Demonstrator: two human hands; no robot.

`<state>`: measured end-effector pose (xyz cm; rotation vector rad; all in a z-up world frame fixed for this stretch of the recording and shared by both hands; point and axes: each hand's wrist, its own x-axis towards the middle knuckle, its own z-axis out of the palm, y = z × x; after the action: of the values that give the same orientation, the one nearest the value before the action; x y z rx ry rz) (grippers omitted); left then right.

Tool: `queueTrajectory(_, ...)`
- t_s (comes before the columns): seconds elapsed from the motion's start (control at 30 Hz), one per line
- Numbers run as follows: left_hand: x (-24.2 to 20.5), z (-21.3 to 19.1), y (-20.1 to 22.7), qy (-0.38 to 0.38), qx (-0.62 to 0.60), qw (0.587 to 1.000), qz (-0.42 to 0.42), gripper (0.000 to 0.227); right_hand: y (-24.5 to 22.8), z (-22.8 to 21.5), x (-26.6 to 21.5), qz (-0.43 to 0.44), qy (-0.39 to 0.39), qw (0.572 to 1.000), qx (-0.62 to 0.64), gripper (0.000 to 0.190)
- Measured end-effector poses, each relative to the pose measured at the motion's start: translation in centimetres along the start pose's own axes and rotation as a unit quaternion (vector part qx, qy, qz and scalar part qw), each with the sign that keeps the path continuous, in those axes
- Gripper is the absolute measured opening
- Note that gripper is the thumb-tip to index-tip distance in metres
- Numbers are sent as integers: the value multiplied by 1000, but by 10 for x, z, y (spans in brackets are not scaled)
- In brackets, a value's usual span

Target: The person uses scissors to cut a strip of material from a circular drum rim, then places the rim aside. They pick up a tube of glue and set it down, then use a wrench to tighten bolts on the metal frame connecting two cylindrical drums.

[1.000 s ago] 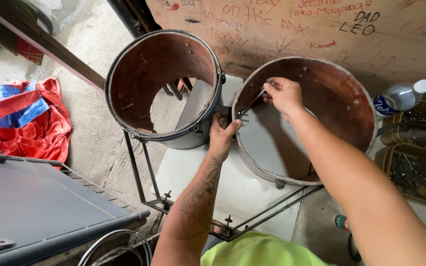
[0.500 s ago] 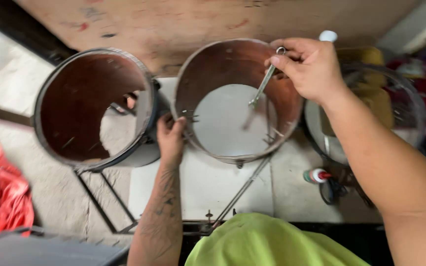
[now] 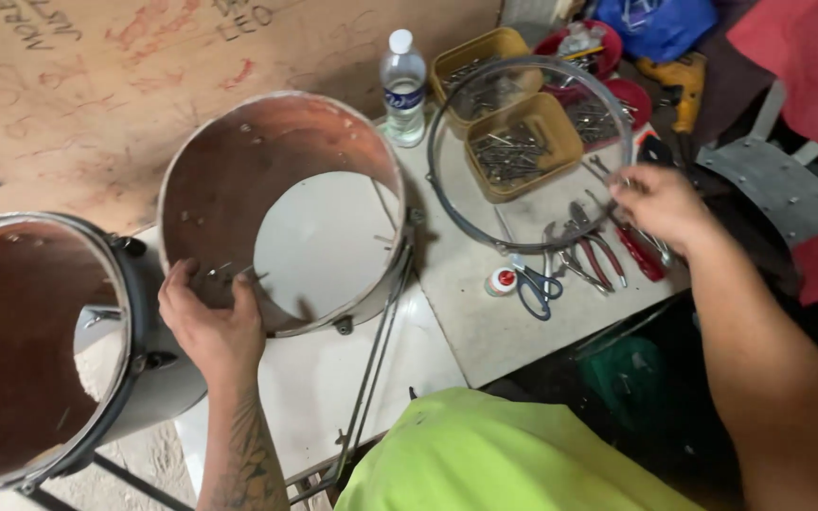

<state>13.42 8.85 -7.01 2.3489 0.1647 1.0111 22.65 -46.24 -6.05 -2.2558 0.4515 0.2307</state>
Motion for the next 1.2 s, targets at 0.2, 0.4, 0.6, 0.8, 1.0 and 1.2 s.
queueTrajectory(0.2, -7, 0, 14, -13, 33, 998, 54, 45, 119, 8, 12, 158, 19, 980, -122, 24)
queueTrajectory(0.4, -15, 5, 23, 6, 42, 997, 58, 48, 168, 40, 36, 33, 7, 962, -269, 38)
queueTrajectory(0.6, -26, 0, 33, 18, 58, 997, 44, 48, 203, 75, 78, 32, 12, 941, -336, 40)
queueTrajectory(0.8, -41, -11, 33, -20, 101, 995, 7, 44, 162, 50, 48, 126, -42, 969, -207, 46)
queueTrajectory(1.0, -51, -5, 28, -33, 103, 994, 26, 43, 149, 13, 27, 210, -8, 969, -131, 29)
queueTrajectory(1.2, -49, 6, 51, -34, 88, 995, 25, 43, 190, -6, 70, 144, 43, 964, -219, 29)
